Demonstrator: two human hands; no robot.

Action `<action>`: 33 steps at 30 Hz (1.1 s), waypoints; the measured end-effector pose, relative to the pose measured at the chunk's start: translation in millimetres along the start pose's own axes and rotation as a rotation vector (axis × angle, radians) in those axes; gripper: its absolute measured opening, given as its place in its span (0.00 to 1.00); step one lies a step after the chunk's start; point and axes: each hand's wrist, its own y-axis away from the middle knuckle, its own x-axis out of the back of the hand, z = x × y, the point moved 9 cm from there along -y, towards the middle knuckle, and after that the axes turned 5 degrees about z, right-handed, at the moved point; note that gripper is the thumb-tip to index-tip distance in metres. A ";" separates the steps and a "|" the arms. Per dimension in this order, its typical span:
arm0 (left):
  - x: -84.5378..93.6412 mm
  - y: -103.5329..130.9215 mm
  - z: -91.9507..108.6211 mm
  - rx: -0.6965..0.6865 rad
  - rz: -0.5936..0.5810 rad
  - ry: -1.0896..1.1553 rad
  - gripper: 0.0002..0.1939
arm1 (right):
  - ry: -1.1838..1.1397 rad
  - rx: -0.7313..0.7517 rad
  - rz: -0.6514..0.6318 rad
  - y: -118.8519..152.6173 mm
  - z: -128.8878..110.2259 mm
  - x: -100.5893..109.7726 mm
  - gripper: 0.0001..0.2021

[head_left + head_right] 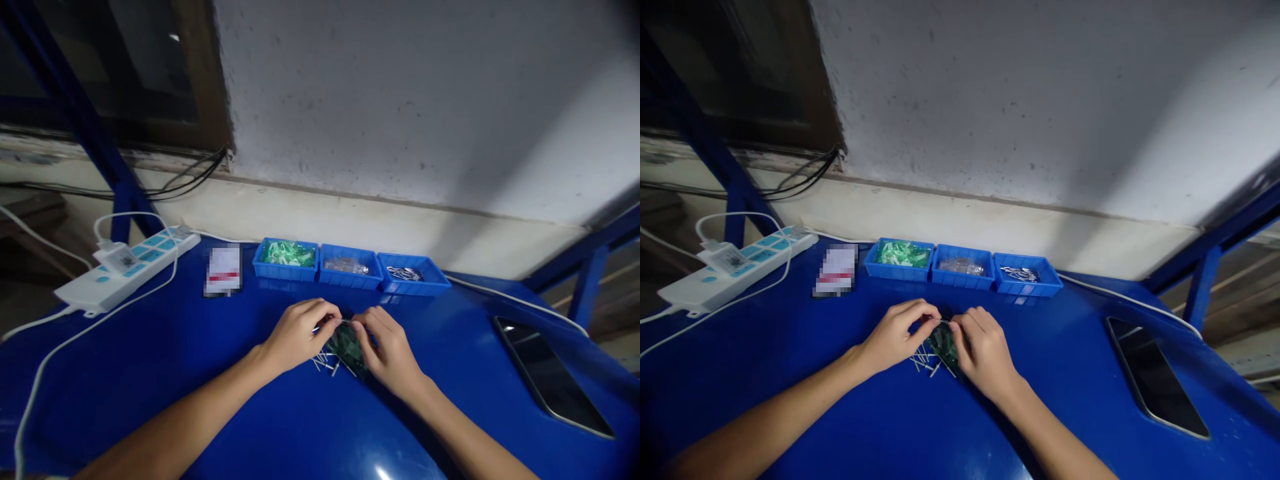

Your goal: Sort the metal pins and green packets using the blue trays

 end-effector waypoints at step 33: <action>0.8 2.3 8.4 -0.084 0.117 -0.130 0.08 | -0.018 0.008 0.069 -2.4 -0.9 9.9 0.05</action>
